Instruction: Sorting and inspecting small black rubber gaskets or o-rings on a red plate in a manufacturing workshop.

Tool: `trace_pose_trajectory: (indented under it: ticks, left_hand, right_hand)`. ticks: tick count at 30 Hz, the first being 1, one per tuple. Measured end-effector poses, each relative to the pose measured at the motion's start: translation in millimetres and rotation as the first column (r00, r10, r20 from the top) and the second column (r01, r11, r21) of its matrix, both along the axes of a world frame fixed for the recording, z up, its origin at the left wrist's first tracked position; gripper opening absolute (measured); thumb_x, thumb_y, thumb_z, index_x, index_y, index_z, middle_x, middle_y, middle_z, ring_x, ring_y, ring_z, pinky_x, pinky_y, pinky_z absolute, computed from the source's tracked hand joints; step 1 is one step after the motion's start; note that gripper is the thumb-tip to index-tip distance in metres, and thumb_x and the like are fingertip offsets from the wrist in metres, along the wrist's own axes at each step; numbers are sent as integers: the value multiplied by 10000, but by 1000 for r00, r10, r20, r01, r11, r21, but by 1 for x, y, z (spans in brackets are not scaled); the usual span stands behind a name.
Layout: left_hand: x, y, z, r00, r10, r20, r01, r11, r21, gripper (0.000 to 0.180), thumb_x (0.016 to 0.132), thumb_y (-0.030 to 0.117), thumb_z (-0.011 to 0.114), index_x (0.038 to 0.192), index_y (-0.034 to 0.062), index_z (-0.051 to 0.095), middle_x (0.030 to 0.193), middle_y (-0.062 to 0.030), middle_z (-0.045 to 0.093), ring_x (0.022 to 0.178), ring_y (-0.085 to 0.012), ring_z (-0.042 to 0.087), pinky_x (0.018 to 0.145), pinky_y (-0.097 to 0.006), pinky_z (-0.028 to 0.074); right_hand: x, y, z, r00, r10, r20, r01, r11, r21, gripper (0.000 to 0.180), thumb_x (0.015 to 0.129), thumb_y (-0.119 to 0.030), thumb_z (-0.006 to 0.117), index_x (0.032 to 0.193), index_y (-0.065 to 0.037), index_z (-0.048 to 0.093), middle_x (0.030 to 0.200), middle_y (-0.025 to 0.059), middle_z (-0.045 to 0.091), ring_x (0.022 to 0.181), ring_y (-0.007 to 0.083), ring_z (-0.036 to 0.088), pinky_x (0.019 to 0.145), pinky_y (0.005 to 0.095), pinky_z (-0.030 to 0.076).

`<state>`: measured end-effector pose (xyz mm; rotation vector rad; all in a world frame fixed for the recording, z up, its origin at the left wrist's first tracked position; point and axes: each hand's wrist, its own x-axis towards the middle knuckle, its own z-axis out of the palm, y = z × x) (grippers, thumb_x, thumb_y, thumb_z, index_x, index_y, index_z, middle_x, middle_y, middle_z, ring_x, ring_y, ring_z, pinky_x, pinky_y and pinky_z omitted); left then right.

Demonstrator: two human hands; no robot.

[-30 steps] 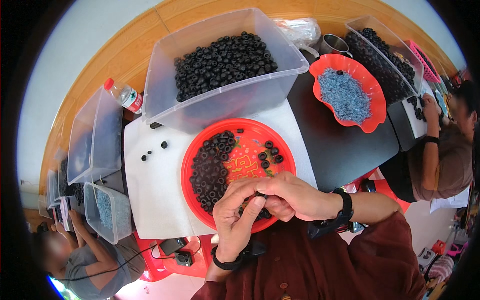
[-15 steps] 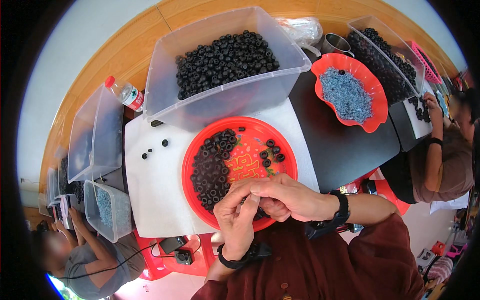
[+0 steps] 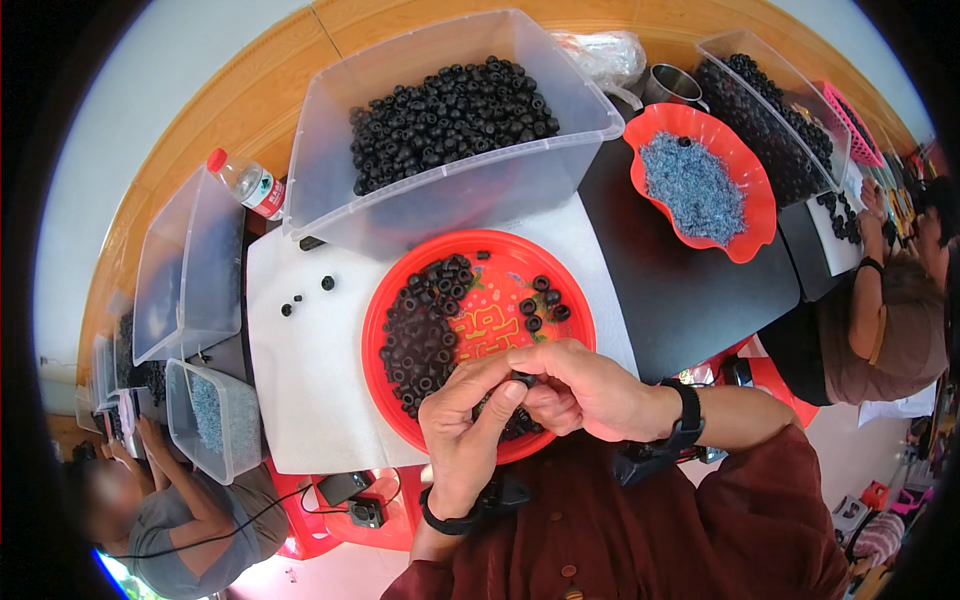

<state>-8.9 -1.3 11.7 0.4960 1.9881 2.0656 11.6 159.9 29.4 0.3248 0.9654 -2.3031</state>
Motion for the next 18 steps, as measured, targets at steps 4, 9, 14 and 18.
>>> trace_pose_trajectory:
  ticks: [4, 9, 14, 18]
  left_hand:
    - [1, 1, -3, 1000, -5, -17, 5, 1000, -22, 234, 850, 58, 641, 1071, -13, 662, 1029, -114, 674, 959, -185, 606, 874, -305, 448]
    - [4, 6, -1, 1000, -5, 7, 5, 999, 42, 235, 857, 7, 610, 1083, -58, 629, 986, -86, 632, 896, -130, 578, 811, -249, 449]
    - [4, 3, -6, 998, -29, 51, 24, 994, 105, 236, 875, 63, 624, 1092, -27, 643, 1070, -114, 640, 981, -171, 583, 887, -290, 435]
    - [5, 3, -5, 996, 4, 92, -16, 991, 132, 234, 874, 63, 622, 1088, -28, 645, 1061, -115, 645, 977, -175, 585, 887, -297, 434]
  right_hand:
    - [5, 0, -2, 1000, -11, -22, 11, 999, 44, 379, 973, -341, 405, 652, -147, 354, 561, -80, 246, 477, 58, 218, 437, 238, 171]
    - [8, -6, -11, 996, -92, -12, 91, 993, -70, 375, 965, -351, 444, 656, -143, 406, 548, -86, 269, 455, 40, 207, 417, 228, 160]
    - [10, -9, -10, 994, -103, -47, 100, 993, -65, 377, 968, -364, 434, 666, -141, 405, 557, -85, 265, 462, 44, 208, 418, 234, 163]
    - [9, -9, -9, 996, -84, -35, 82, 994, -68, 390, 966, -379, 429, 663, -136, 393, 555, -82, 258, 457, 48, 204, 417, 237, 163]
